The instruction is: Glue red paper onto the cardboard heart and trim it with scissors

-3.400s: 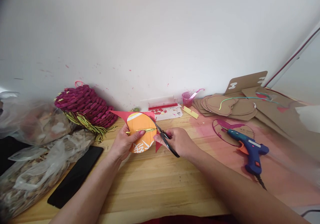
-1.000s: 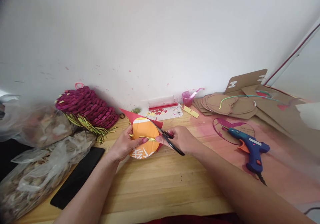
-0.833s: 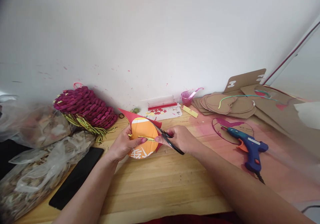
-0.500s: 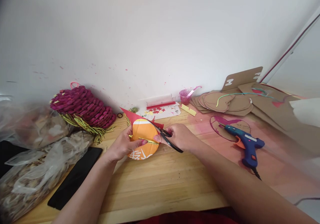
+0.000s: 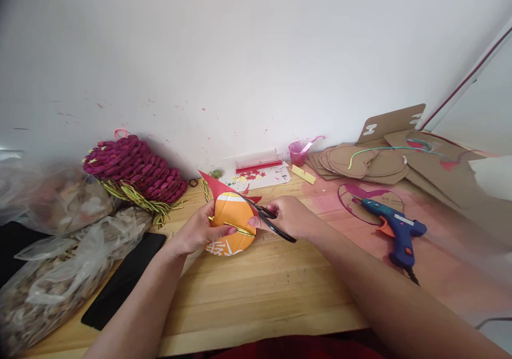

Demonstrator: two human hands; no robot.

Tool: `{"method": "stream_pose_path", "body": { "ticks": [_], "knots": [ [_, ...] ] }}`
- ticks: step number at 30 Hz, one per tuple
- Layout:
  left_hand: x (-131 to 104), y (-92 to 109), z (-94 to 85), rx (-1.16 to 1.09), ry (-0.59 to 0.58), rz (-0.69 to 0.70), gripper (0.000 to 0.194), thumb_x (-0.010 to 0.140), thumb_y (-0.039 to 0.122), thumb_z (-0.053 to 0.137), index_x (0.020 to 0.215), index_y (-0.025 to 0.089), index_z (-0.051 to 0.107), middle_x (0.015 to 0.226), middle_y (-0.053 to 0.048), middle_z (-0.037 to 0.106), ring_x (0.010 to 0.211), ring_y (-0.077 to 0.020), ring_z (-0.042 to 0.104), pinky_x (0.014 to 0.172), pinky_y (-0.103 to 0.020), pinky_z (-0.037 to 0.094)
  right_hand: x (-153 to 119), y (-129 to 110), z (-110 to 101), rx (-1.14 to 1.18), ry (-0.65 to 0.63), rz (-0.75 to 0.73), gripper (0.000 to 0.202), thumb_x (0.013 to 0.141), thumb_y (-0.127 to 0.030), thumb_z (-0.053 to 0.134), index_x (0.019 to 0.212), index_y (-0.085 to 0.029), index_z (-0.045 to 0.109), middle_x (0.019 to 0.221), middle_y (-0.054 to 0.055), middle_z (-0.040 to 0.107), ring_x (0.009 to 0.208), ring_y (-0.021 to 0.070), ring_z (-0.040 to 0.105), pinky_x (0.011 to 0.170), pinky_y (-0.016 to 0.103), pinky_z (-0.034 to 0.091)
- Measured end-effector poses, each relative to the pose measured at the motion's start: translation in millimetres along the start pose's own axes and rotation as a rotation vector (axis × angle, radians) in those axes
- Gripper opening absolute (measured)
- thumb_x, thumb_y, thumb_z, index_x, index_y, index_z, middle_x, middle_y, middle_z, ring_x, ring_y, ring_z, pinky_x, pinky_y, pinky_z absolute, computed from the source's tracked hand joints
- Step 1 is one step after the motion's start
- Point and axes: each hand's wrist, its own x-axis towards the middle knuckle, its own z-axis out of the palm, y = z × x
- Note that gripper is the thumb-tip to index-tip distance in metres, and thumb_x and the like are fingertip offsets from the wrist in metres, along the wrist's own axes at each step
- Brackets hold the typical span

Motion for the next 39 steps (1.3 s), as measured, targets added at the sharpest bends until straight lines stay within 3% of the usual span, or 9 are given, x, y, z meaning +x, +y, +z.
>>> {"method": "stream_pose_path", "body": {
  "ticks": [6,15,18,22,29,39],
  "knots": [
    [1,-4,0.4,-0.009,-0.037,0.030,0.055,0.068,0.025,0.087,0.117,0.021,0.064,0.114,-0.009,0.074,0.096,-0.0246,0.072,0.088,-0.038,0.056,0,2,2,0.074,-0.045,-0.017,0.052,0.075,-0.069,0.064,0.063,-0.021,0.049,0.062,-0.005,0.034,0.057,0.0114,0.033,0.053,0.026,0.023],
    [1,-5,0.3,-0.034,-0.045,0.024,0.052,0.066,0.024,0.088,0.114,0.021,0.066,0.109,-0.009,0.075,0.091,-0.0240,0.072,0.083,-0.036,0.057,0,-3,-11,-0.104,-0.027,0.035,0.053,0.067,-0.072,0.071,0.062,-0.021,0.058,0.057,-0.004,0.044,0.055,0.0122,0.038,0.050,0.028,0.021],
    [-1,-4,1.2,-0.044,-0.055,-0.008,0.052,0.066,0.024,0.089,0.114,0.020,0.067,0.108,-0.010,0.075,0.090,-0.0236,0.072,0.083,-0.036,0.057,-1,-3,-12,-0.133,-0.022,-0.014,0.053,0.070,-0.072,0.068,0.063,-0.021,0.057,0.058,-0.004,0.045,0.055,0.0121,0.039,0.050,0.027,0.022],
    [-2,-4,0.7,-0.069,-0.078,-0.038,0.056,0.065,0.022,0.089,0.116,0.020,0.065,0.109,-0.010,0.075,0.090,-0.0228,0.072,0.084,-0.036,0.057,-3,-4,-11,-0.152,-0.032,-0.063,0.054,0.075,-0.072,0.063,0.063,-0.021,0.053,0.059,-0.004,0.042,0.056,0.0117,0.035,0.052,0.027,0.021],
    [-2,-4,-2.6,-0.080,-0.141,-0.023,0.060,0.068,0.018,0.087,0.122,0.020,0.062,0.110,-0.008,0.074,0.094,-0.0238,0.071,0.085,-0.035,0.056,-2,-3,-16,-0.167,-0.093,-0.059,0.052,0.073,-0.065,0.069,0.061,-0.020,0.046,0.059,-0.006,0.034,0.057,0.0108,0.029,0.052,0.027,0.019],
    [-4,-2,-0.8,-0.099,-0.113,-0.046,0.057,0.068,0.016,0.086,0.120,0.022,0.063,0.108,-0.008,0.075,0.092,-0.0230,0.072,0.084,-0.035,0.057,-2,1,-12,-0.065,-0.093,-0.063,0.051,0.074,-0.060,0.071,0.061,-0.021,0.040,0.062,-0.006,0.029,0.058,0.0104,0.028,0.052,0.026,0.018]
  ]
}}
